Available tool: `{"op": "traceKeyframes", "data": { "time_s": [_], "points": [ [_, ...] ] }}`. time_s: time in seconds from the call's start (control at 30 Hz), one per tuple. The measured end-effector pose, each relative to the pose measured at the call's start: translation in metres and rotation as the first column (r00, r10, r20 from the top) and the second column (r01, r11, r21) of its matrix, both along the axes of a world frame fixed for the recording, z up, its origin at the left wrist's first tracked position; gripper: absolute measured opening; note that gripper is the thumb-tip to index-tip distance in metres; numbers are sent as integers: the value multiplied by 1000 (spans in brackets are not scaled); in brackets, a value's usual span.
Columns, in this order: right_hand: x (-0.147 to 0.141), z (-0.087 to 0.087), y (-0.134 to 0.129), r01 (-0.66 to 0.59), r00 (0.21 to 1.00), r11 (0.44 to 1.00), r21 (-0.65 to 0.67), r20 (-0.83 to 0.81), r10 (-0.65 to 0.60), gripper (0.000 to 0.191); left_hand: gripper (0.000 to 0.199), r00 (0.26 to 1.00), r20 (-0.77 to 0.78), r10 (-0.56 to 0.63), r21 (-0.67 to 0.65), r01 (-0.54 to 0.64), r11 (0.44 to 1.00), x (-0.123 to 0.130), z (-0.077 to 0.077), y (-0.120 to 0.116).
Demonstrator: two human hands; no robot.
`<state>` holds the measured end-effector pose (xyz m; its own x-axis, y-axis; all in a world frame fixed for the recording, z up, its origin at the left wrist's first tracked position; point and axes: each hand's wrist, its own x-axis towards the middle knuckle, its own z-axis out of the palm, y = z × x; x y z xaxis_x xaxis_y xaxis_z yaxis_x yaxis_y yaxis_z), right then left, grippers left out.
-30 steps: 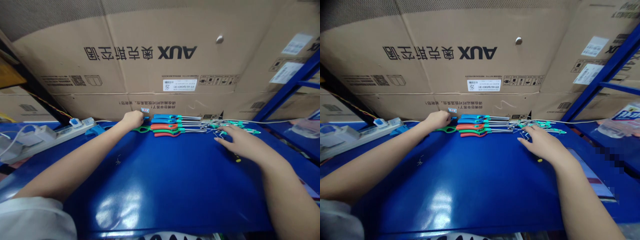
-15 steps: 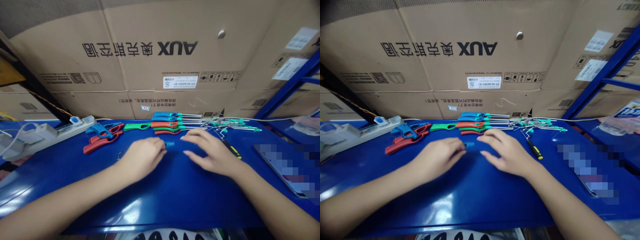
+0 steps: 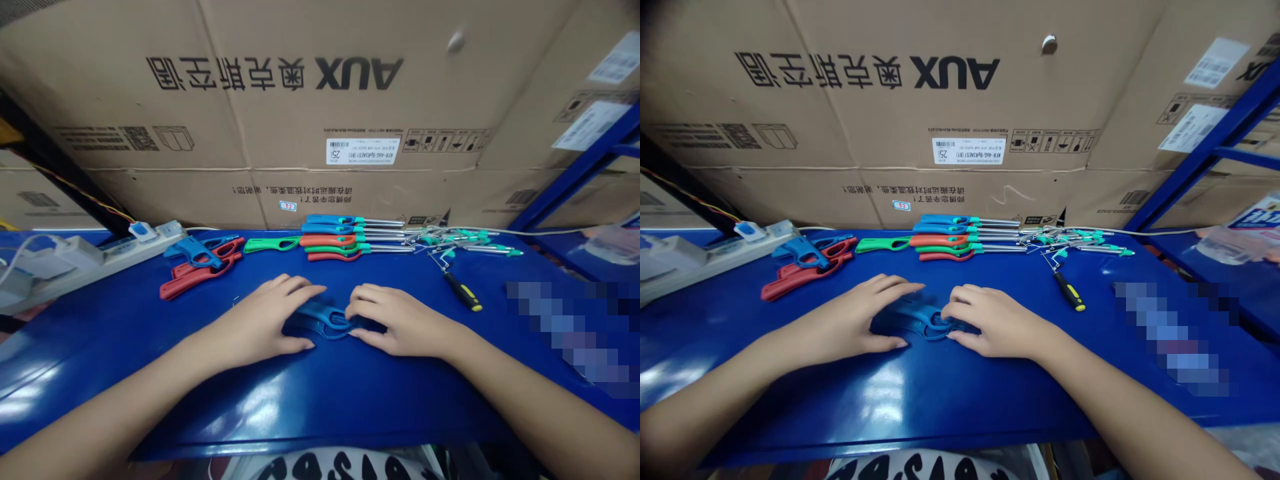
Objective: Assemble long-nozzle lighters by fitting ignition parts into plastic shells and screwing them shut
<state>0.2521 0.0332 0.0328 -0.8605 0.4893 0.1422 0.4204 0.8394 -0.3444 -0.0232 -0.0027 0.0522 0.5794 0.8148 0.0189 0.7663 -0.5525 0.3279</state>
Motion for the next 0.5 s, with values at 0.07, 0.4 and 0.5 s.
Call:
{"op": "traceKeyframes", "data": {
  "time_s": [0.07, 0.4, 0.5],
  "points": [
    [-2, -2, -1, -9, 1000, 1000, -2, 18, 9, 23, 83, 999, -38, 8, -37, -9, 999, -12, 0, 6],
    [6, -10, 14, 106, 992, 975, -197, -52, -119, 13, 46, 987, 121, 102, -95, -91, 991, -13, -23, 18],
    [15, -9, 23, 119, 983, 927, -356, -90, -160, 19, 43, 973, 199, 116, -80, -102, 992, -10, -30, 21]
  ]
}}
